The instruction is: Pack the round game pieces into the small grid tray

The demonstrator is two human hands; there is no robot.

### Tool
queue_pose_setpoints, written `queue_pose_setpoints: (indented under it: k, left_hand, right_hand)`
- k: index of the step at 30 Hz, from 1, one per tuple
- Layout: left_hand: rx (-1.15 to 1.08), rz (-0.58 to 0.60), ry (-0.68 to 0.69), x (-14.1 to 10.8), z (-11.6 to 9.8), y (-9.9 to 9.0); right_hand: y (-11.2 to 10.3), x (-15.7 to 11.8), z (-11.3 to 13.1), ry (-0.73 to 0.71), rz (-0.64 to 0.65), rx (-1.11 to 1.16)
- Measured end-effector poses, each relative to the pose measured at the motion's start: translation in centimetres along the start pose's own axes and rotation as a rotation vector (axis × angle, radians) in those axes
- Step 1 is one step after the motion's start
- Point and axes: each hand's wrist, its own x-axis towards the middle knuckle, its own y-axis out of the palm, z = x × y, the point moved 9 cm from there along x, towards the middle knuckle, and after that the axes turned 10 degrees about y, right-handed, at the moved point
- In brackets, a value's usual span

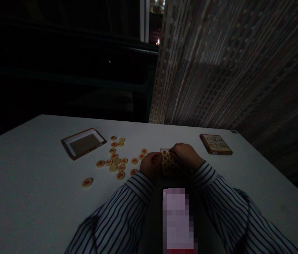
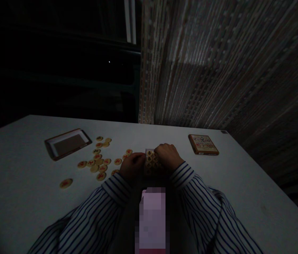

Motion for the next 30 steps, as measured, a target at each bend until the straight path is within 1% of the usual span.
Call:
queue_pose_setpoints:
  k: [5, 12, 21, 24, 30]
  left_hand:
    - [0.014, -0.009, 0.036, 0.06, 0.08, -0.01]
    - [0.011, 0.004, 0.030, 0.07, 0.11, 0.07]
    - [-0.016, 0.001, 0.019, 0.00, 0.04, 0.04]
    - [-0.022, 0.016, 0.032, 0.04, -0.11, 0.12]
    - [-0.012, -0.012, 0.027, 0.03, -0.11, -0.10]
  right_hand:
    - [-0.20, -0.16, 0.03, 0.014, 0.002, -0.002]
    - [-0.20, -0.06, 0.02, 0.008, -0.005, -0.010]
    - [-0.17, -0.22, 0.01, 0.014, 0.029, -0.013]
    - [-0.24, -0.24, 0.10, 0.004, 0.020, -0.016]
    - [-0.23, -0.26, -0.19, 0.001, 0.015, -0.016]
